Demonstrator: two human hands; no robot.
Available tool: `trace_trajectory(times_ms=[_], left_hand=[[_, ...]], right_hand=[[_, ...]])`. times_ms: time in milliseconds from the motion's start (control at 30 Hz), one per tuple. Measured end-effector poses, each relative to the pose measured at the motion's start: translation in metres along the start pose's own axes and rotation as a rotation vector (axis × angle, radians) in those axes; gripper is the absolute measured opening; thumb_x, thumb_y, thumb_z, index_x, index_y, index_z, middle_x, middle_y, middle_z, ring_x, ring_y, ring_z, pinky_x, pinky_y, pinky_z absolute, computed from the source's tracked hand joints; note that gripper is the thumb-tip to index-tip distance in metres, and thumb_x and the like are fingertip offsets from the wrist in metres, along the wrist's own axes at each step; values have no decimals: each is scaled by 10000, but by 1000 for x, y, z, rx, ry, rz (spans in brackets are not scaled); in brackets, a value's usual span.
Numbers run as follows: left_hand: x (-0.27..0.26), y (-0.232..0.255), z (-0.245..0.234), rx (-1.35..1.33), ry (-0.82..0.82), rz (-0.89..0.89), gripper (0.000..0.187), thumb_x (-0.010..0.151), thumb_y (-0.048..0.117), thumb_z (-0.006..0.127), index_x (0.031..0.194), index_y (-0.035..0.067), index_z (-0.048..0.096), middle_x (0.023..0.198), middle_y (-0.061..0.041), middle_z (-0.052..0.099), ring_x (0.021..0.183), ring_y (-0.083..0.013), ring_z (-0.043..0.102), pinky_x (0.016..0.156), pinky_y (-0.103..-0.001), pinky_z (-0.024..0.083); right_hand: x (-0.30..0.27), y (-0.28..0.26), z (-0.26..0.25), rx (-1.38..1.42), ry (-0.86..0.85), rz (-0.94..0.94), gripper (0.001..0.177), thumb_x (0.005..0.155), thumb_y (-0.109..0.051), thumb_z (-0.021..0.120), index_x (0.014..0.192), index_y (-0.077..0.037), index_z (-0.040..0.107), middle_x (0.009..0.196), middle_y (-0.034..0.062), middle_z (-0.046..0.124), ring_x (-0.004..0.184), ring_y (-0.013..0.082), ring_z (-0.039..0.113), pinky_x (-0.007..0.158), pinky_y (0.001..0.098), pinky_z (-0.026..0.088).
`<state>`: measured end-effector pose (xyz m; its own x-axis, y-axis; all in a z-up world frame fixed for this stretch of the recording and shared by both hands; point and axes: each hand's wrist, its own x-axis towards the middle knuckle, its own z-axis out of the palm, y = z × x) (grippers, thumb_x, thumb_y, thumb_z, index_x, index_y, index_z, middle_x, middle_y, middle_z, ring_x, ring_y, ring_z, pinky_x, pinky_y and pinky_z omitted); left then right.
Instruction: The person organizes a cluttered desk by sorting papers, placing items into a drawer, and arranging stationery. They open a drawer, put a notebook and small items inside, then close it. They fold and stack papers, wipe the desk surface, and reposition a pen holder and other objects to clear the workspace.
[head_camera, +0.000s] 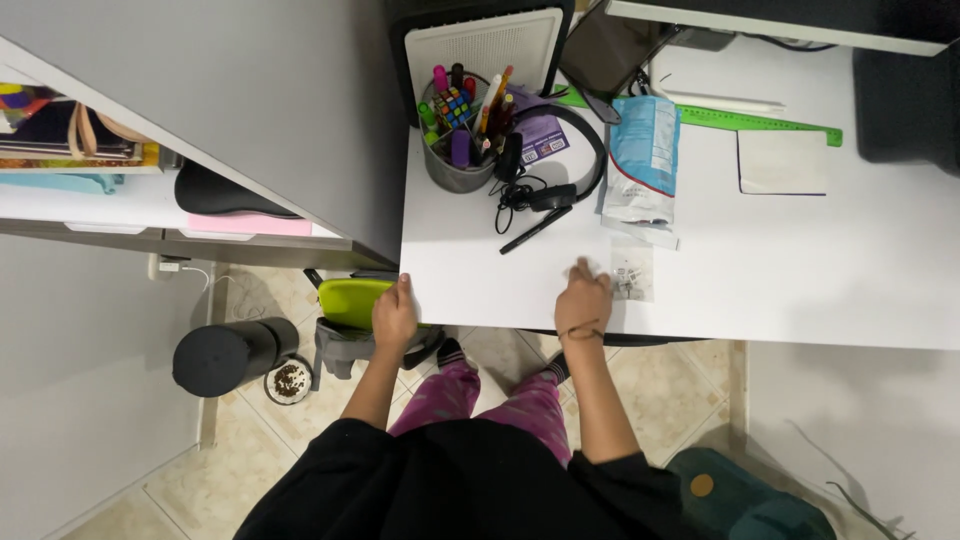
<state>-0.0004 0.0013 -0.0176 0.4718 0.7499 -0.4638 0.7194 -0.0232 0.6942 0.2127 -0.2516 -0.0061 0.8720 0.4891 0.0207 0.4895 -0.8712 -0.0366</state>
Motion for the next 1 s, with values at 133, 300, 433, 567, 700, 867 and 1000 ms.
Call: trace_trajectory(times_ms=[133, 300, 433, 567, 700, 867, 1000], left_hand=[[-12, 15, -5, -34, 21, 8, 713, 1075, 566, 331, 959, -6, 740, 939, -296, 728, 1044, -503, 667, 901, -569, 491], [-6, 7, -3, -32, -1, -2, 685, 1079, 539, 338, 1052, -19, 735, 1020, -315, 719, 1099, -500, 647, 939, -580, 474], [-1, 4, 0, -105, -22, 0, 710, 1090, 521, 295, 1176, -48, 711, 1101, -335, 704, 1151, -505, 629, 976, -588, 459], [2, 0, -2, -167, -85, -24, 780, 1088, 573, 235, 1383, -58, 586, 1333, -333, 606, 1317, -485, 522, 1102, -580, 391], [5, -1, -3, -154, -143, -69, 887, 1065, 658, 185, 1393, -76, 559, 1334, -363, 588, 1334, -498, 496, 1133, -601, 354], [-27, 51, -33, -206, -183, -86, 841, 1059, 556, 140, 1297, -101, 609, 1270, -370, 613, 1299, -516, 507, 1114, -592, 364], [8, -8, -1, -148, -162, -131, 947, 1035, 720, 136, 1398, -44, 561, 1413, -317, 550, 1394, -429, 459, 1196, -528, 323]], right_hand=[[3, -5, -24, -5, -22, -13, 365, 892, -56, 555, 1203, -66, 746, 1382, 84, 665, 1015, 277, 635, 839, 355, 520], [-1, -21, -53, -38, -33, -16, 436, 967, -45, 489, 1375, -86, 637, 1549, 67, 521, 1395, 281, 473, 1139, 478, 345], [-41, -68, -91, 117, -262, -3, 499, 1048, -110, 384, 1530, 17, 383, 1660, 190, 268, 1527, 328, 252, 1246, 464, 211], [-67, -117, -83, 275, -125, -275, 1152, 826, -666, 662, 1507, 173, 262, 1605, 386, 193, 1518, 505, 147, 1249, 543, 130], [-53, -175, -98, 309, -402, -518, 1208, 844, -828, 491, 1525, 139, 245, 1606, 356, 219, 1539, 455, 123, 1281, 518, 35], [-42, -209, -59, 316, -357, -714, 1052, 899, -734, 438, 1579, 41, 228, 1670, 239, 185, 1574, 367, 92, 1284, 508, 62], [-65, -189, -56, 339, -317, -732, 1051, 883, -804, 391, 1582, -29, 261, 1691, 155, 174, 1578, 304, 101, 1268, 524, 73]])
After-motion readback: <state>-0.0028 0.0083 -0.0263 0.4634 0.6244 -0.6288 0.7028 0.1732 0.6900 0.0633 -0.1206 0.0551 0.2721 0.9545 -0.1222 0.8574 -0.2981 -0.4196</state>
